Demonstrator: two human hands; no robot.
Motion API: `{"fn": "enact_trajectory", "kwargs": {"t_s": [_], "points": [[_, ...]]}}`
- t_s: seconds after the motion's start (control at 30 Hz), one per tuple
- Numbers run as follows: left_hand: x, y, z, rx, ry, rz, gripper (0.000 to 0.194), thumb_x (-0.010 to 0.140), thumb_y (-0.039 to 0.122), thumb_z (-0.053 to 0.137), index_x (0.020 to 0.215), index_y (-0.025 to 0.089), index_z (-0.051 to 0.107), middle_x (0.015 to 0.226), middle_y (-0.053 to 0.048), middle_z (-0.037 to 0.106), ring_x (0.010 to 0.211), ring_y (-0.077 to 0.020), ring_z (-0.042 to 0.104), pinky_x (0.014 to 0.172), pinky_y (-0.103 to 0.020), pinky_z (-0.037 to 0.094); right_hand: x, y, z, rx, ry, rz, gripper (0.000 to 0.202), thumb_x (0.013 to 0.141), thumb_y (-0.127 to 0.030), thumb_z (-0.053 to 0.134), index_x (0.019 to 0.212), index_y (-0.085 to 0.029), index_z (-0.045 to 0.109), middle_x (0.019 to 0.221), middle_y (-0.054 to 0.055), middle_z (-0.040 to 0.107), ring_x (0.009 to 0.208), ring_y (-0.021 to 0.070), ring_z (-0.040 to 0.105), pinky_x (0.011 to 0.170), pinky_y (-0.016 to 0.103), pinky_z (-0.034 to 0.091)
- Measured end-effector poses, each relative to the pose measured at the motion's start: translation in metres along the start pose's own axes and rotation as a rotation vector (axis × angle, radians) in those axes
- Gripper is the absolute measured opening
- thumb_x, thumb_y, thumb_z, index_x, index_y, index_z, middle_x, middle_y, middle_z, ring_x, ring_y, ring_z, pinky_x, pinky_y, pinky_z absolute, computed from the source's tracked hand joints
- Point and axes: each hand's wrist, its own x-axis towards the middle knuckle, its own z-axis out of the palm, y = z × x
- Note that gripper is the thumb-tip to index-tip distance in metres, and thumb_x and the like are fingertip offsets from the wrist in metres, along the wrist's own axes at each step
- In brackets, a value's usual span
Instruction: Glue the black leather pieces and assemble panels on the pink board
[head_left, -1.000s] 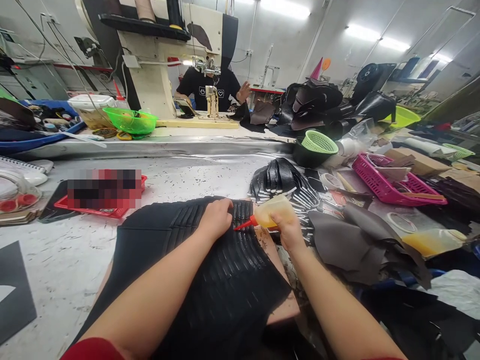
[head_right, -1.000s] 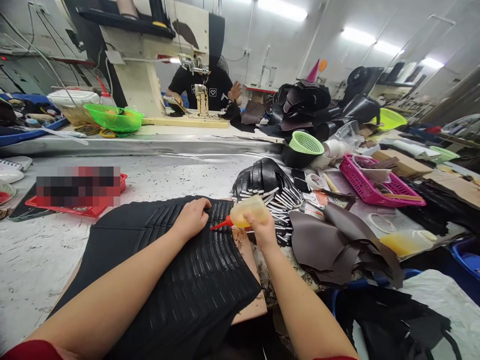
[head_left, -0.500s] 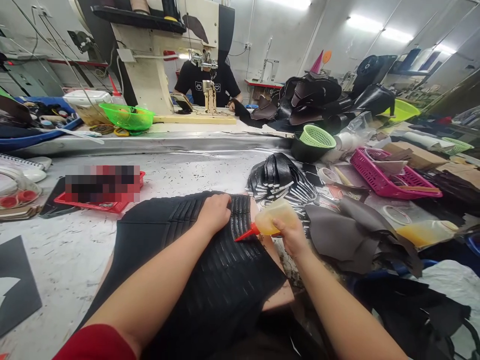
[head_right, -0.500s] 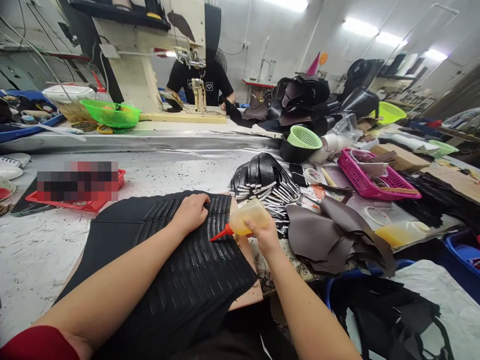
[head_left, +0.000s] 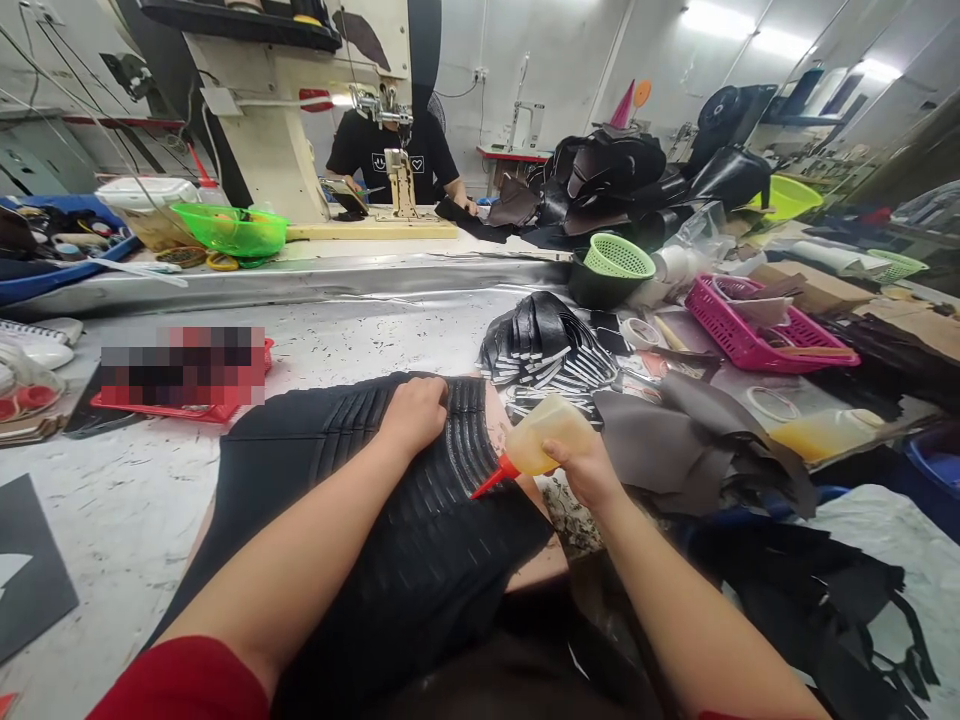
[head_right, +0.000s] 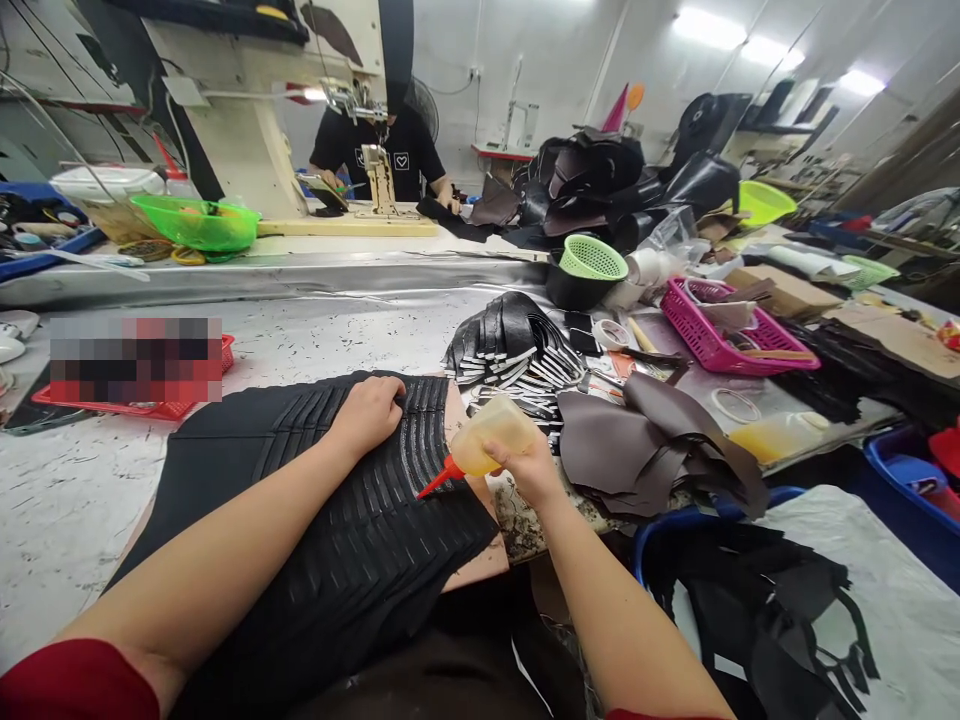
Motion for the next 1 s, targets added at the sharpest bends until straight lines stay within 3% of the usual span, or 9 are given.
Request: {"fn": "enact_trajectory", "kwargs": {"t_s": [0.53, 0.8, 1.0], "points": [[0.002, 0.004, -0.001, 0.058, 0.026, 0.035, 0.023, 0.074, 0.008, 0.041, 0.088, 0.015, 0.057, 0.092, -0.010, 0.060, 0.090, -0.0245, 0.052, 0.076, -0.035, 0.038, -0.010, -0.001, -0.029, -0.088, -0.063, -0.026, 0.052, 0.044, -0.041, 0.082, 0.088, -0.020, 0.064, 0.067, 0.001, 0.066, 0.062, 0.0216, 0.061, 0.056, 0.036, 0.053], [0.002, 0.005, -0.005, 0.010, 0.014, 0.032, 0.022, 0.073, 0.008, 0.041, 0.087, 0.015, 0.057, 0.091, -0.010, 0.060, 0.090, -0.0258, 0.052, 0.078, -0.037, 0.038, -0.021, -0.006, -0.046, -0.163, -0.113, -0.051, 0.050, 0.047, -0.040, 0.082, 0.088, -0.020, 0.063, 0.070, 0.002, 0.066, 0.064, 0.0214, 0.060, 0.060, 0.036, 0.052], [0.002, 0.003, -0.004, -0.130, -0.015, -0.006, 0.023, 0.071, 0.008, 0.042, 0.086, 0.016, 0.057, 0.094, -0.010, 0.060, 0.097, -0.0272, 0.050, 0.085, -0.040, 0.037, -0.035, -0.016, -0.047, -0.107, -0.061, -0.060, 0.052, 0.045, -0.039, 0.083, 0.090, -0.020, 0.064, 0.077, 0.003, 0.067, 0.072, 0.0217, 0.061, 0.066, 0.033, 0.051]]}}
